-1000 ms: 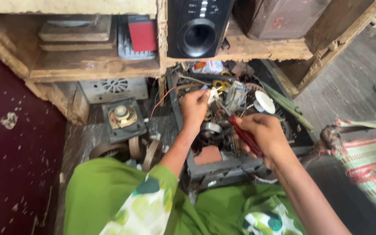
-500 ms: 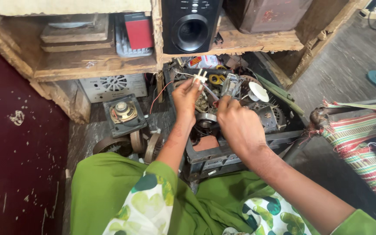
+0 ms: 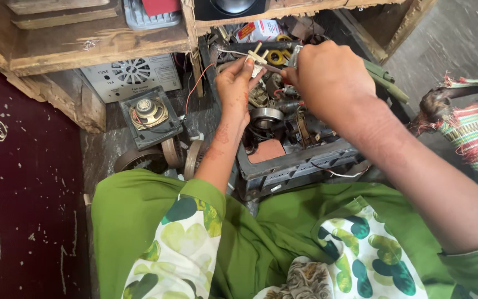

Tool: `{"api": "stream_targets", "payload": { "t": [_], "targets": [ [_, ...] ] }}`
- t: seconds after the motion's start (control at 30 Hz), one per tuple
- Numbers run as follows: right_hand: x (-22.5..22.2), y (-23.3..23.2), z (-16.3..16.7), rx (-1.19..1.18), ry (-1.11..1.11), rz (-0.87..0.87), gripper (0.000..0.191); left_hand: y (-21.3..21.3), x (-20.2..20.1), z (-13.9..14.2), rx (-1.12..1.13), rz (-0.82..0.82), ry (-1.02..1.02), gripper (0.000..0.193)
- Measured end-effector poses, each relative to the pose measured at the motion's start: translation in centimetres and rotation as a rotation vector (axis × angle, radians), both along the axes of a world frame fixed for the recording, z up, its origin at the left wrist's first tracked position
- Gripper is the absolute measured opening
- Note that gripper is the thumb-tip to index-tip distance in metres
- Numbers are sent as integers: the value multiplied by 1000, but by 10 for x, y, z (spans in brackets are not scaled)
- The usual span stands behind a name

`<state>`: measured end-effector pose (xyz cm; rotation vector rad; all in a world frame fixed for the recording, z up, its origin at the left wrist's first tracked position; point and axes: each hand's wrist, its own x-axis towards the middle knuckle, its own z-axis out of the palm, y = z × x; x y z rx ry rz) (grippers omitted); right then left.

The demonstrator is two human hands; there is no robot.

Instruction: The person sits on the floor and dismantles old electronic devices from a crate. They remove a bearing from a motor housing and spin it, then use a red-handled screwdriver to unscrew and pry apart a switch, a plug, and a fan cover, placing parts back into the crate.

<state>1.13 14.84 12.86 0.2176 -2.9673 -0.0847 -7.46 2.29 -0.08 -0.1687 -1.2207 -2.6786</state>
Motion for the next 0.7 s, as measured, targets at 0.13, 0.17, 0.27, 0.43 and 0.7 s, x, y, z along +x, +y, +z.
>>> {"api": "stream_targets", "payload": {
  "t": [0.13,0.17,0.27,0.43,0.7],
  "targets": [
    [-4,5,-7,-327,-116,-112,51,-5,5,-5,199,-46,-28,30],
    [-3,6,-14,-331,-69,-84,51,-5,5,-5,205,-53,3,32],
    [10,17,-39,-588,-186,-134,56,-1,3,-9,96,-12,51,31],
    [39,43,-75,-1633,-528,-295,46,8,-7,-14,-117,19,101,33],
    [20,28,-80,-1652,15,-75,28,14,-14,-24,-351,348,93,32]
  ]
}}
